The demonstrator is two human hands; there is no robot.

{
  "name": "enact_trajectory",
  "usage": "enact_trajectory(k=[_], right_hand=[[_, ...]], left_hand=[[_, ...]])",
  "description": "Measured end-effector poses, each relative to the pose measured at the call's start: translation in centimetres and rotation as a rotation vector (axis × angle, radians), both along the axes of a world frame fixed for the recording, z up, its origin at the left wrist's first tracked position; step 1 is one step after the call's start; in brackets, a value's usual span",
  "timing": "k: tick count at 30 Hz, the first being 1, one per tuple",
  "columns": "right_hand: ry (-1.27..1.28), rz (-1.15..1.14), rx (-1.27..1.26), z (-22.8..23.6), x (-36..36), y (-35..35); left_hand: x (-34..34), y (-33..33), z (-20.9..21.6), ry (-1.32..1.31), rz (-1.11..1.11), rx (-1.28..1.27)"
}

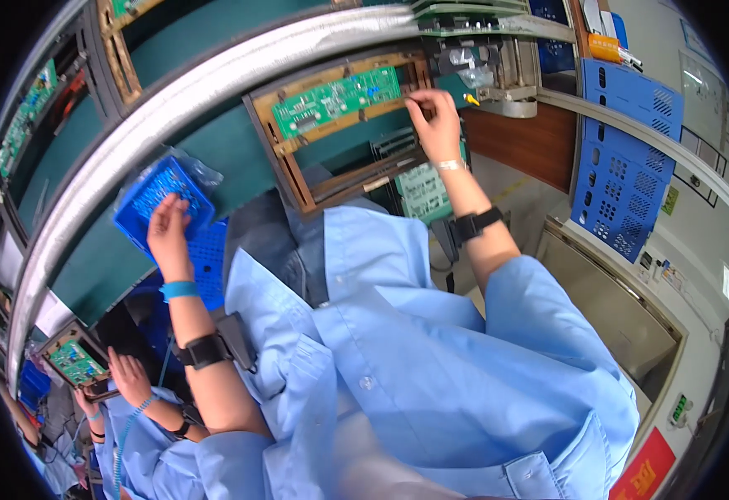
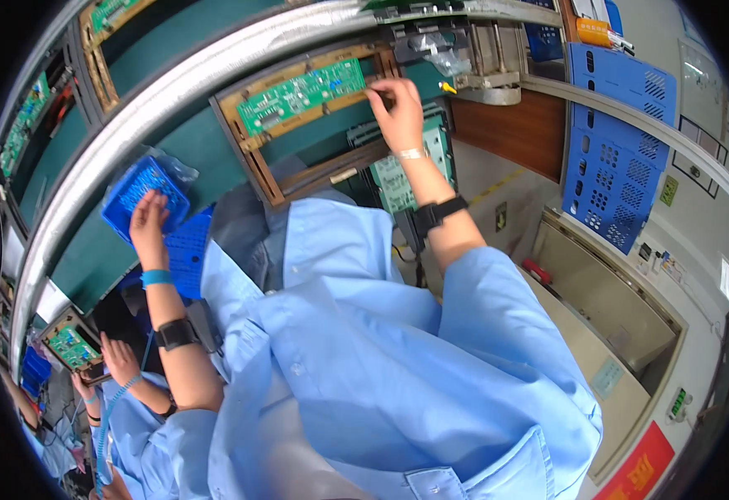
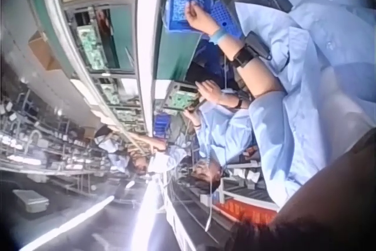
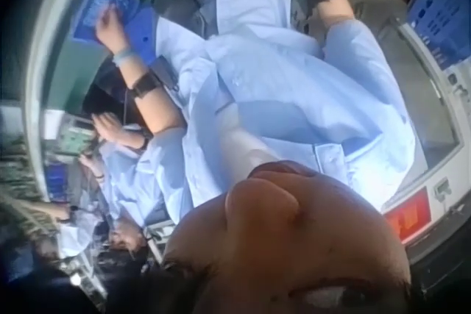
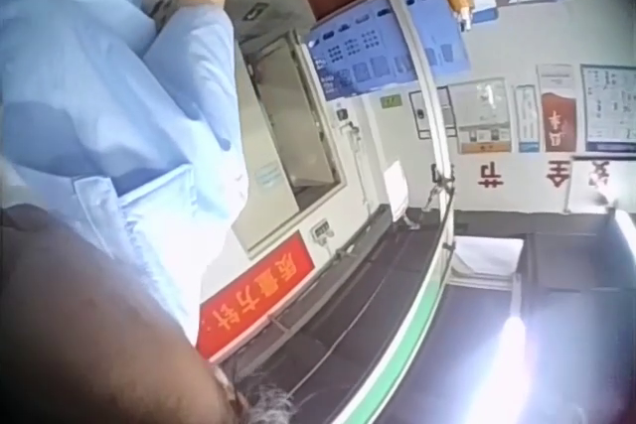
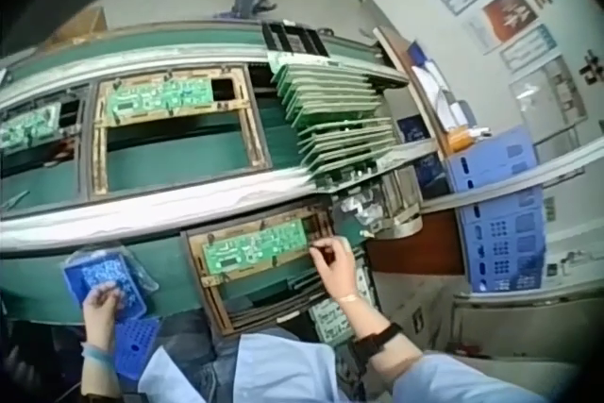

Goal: The person picks up a blue component from a container and inserts it into a circuit board held in a frame. They then lift the frame from the assembly line and place it onto a stack of boards.

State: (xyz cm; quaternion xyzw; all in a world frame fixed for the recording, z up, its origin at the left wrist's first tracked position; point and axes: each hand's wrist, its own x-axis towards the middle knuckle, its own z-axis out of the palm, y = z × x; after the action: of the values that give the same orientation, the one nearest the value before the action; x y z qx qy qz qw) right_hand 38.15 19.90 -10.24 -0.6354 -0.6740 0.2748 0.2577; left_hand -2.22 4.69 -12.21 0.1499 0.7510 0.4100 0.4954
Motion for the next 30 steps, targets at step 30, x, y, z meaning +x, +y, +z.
enact_trajectory(k=[30], right_hand=[[-0.278,-0.494,-0.092,-7.6,4.3,-1.5]], left_hand=[[12.0,2.7,-0.6,0.137,-0.716,0.093]])
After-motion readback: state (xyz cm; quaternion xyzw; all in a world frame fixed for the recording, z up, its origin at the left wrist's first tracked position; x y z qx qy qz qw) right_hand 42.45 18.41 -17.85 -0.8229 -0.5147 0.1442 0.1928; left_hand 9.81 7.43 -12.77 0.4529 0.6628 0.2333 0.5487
